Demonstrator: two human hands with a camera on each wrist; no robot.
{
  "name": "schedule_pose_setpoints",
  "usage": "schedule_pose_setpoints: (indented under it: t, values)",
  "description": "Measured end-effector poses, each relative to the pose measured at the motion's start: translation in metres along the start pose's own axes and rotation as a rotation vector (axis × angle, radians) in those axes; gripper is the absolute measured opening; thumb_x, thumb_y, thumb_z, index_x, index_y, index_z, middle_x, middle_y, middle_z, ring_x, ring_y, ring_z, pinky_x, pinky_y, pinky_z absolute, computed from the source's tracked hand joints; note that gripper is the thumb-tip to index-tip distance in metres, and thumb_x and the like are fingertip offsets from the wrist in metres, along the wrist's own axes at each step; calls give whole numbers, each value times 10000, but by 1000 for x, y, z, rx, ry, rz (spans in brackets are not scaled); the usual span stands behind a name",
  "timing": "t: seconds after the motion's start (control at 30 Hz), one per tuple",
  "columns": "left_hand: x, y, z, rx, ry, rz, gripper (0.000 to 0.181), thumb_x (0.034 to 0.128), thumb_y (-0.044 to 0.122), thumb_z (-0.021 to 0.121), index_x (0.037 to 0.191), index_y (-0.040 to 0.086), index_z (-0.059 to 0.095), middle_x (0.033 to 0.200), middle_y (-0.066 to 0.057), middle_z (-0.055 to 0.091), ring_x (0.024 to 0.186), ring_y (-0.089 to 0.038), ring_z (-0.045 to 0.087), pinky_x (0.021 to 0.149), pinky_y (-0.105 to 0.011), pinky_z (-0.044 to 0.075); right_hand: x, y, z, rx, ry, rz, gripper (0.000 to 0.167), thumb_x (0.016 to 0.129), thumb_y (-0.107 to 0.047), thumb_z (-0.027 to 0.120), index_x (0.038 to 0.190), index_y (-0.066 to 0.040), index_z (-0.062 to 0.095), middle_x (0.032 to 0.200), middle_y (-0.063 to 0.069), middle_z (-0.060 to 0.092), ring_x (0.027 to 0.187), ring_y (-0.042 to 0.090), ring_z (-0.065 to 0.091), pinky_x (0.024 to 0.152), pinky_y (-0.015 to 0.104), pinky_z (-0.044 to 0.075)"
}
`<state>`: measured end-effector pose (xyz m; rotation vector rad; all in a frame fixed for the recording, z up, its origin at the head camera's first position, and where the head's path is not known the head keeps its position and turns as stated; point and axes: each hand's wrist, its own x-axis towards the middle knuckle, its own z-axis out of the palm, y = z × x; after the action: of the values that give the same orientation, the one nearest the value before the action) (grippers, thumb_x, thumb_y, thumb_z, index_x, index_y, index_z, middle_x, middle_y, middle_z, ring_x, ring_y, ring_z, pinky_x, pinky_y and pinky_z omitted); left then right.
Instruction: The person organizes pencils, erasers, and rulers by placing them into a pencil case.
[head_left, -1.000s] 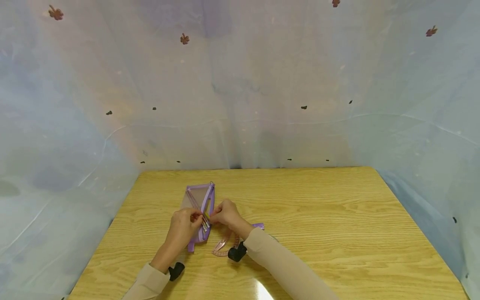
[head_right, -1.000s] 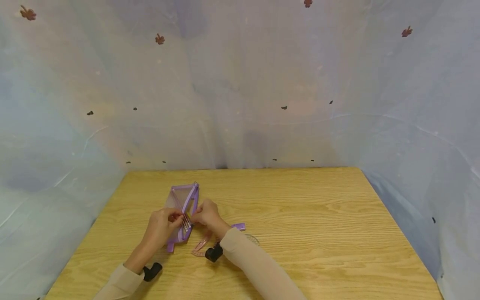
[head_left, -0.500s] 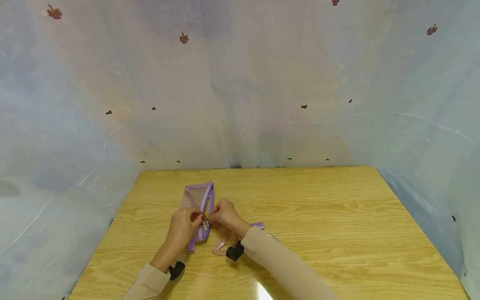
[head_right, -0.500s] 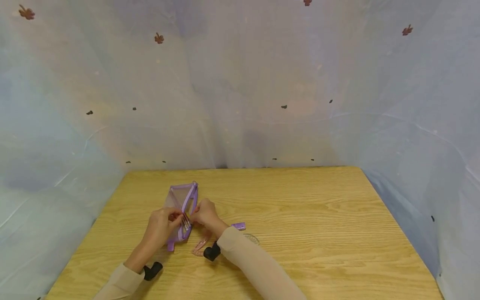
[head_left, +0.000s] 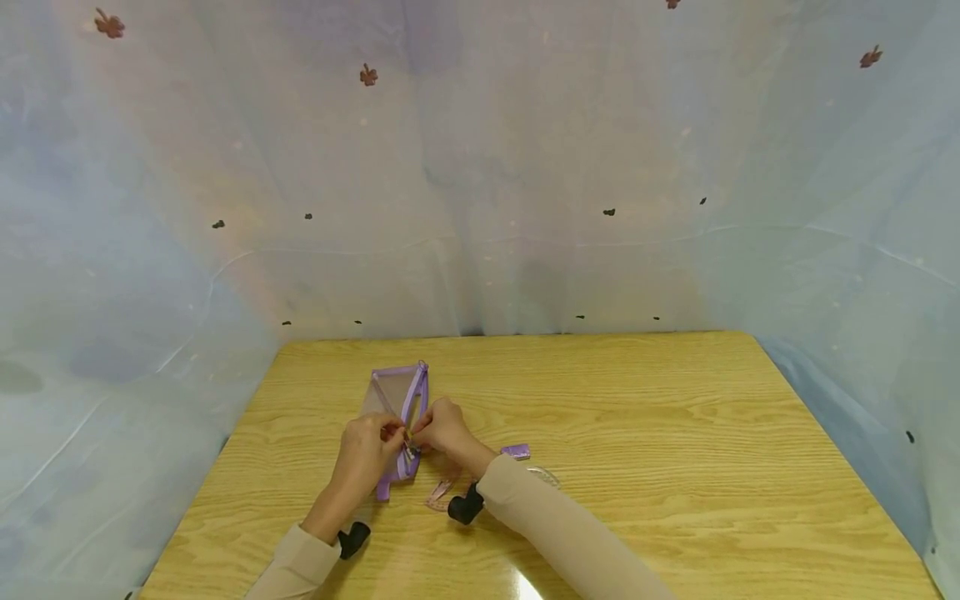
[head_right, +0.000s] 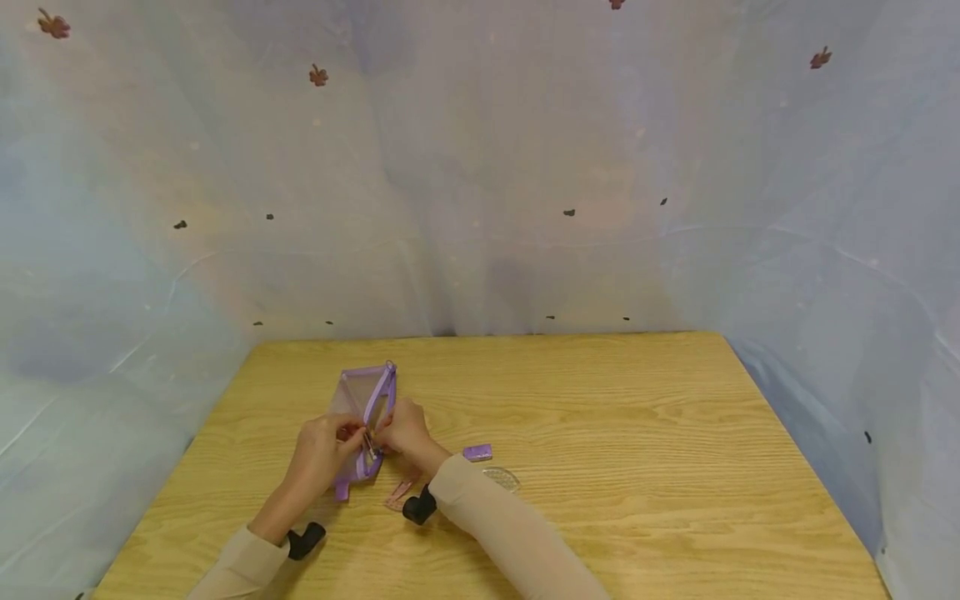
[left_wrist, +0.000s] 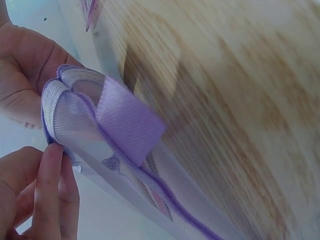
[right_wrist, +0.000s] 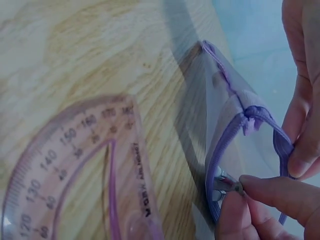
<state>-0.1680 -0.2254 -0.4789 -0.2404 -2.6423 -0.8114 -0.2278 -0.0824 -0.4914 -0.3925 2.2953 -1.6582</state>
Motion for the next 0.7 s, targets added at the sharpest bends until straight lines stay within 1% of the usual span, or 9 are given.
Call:
schedule_pose_setpoints:
  t: [0.1,0.2,0.23,0.33,0.43,0.6,0.7]
  values:
    - [0,0,0,-5,-1,1,46,863,-22,732,828,5,743,735,-37,679,650,-131,638,561,-237,524,-1,-1,1,16,-23,-6,129,707,163,768,682,41,730,615,61,672,511,172,670,516,262,564]
    - [0,0,0,-8,0,-1,49,863,-23,728,824,2,743,734,-35,678,652,-129,635,561,-241,523,-1,-1,2,55,-27,12,106,711,175,773,710,78,728,643,101,686,557,235,696,535,289,576]
    - [0,0,1,-10,4,-1,50,860,-26,730,821,2,743,731,-35,677,650,-129,634,560,-243,523,-1,-2,2,61,-26,33,92,715,179,774,733,102,726,663,124,693,588,273,707,558,310,585]
    - [1,0,1,-9,16,1,65,847,-41,735,814,15,745,723,-30,675,643,-123,629,555,-245,520,-1,-1,2,63,-11,36,86,719,173,783,757,128,722,687,161,697,628,331,713,567,334,590]
    - [1,0,2,-9,23,4,65,840,-44,739,809,14,744,717,-28,673,637,-121,626,552,-246,519,-1,-1,0,51,-9,31,84,728,165,784,776,136,723,695,172,698,642,350,712,576,351,592]
    - [1,-1,2,-15,13,-1,53,859,-35,722,821,-6,744,735,-42,685,645,-127,636,562,-247,527,-1,-2,-4,43,-8,13,60,751,164,764,785,137,723,695,180,699,656,371,711,600,388,596]
    - [1,-1,2,-20,9,-1,64,869,-32,712,819,-9,743,742,-46,688,648,-132,640,566,-247,530,1,0,-6,31,-1,-1,46,762,163,752,784,138,720,702,188,700,663,373,711,602,386,596]
